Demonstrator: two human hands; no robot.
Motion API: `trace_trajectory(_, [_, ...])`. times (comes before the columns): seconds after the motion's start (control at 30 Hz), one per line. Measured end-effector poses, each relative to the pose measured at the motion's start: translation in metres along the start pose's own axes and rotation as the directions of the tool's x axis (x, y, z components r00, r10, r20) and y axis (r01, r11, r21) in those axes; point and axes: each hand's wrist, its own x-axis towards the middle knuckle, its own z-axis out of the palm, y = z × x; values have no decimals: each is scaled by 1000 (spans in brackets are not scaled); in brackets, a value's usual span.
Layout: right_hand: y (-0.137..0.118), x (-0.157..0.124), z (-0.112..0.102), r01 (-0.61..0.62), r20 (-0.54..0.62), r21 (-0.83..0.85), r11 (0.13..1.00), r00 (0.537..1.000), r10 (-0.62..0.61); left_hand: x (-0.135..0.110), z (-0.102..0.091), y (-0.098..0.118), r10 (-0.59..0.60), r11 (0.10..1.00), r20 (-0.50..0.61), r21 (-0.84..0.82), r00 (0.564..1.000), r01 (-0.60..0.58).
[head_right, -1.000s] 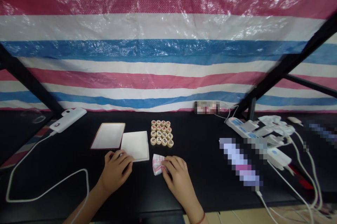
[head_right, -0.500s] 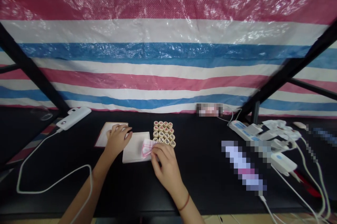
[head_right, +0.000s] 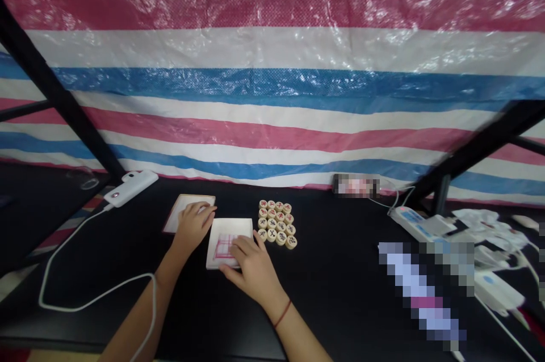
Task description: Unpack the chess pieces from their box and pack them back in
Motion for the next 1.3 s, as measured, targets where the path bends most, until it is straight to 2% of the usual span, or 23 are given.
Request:
trace_trajectory(0.1, [-1,-3,4,-3,-2,-2,1000,1000,3,-1,-1,6,24,1000,-24,6,999,-23])
trace_trajectory(0.3, [-1,-3,9,-5,-44,14,1000,999,6,-9,1,13,70,997,60,34,996,-73])
trace_trajectory(0.47, [-1,-4,9,7,-34,39,999,999,-5,-12,0,12,73,997,67,22,995,-75])
trace_trajectory(0.53, [0,-5,6,36,-76,41,999,997,-33,-14,0,12,67,998,54,16,996,-68])
trace_trajectory(0.6, [6,-3,0,50,-167,28,998,985,-45,-16,0,13,58,998,41,13,998,-58])
trace_trajectory(0.7, [24,9,-15,-55,-331,-19,998,942,46,-16,2,12,52,999,24,14,998,-52])
trace_trajectory(0.8, [49,31,-33,-227,-380,-105,968,909,172,-14,4,10,38,999,-6,30,999,-38])
trace_trajectory(0.87, [64,49,-42,-332,-319,-184,925,911,263,-13,5,9,25,999,-21,43,999,-24])
trace_trajectory(0.97, [78,76,-46,-420,-182,-313,852,907,380,-13,4,7,35,998,-16,49,999,-34])
trace_trajectory(1.13, [85,102,-43,-463,24,-455,761,847,530,-13,3,10,58,996,19,63,998,-59])
trace_trajectory(1.3, [79,111,-45,-477,100,-475,739,806,584,-14,3,16,48,997,38,61,998,-50])
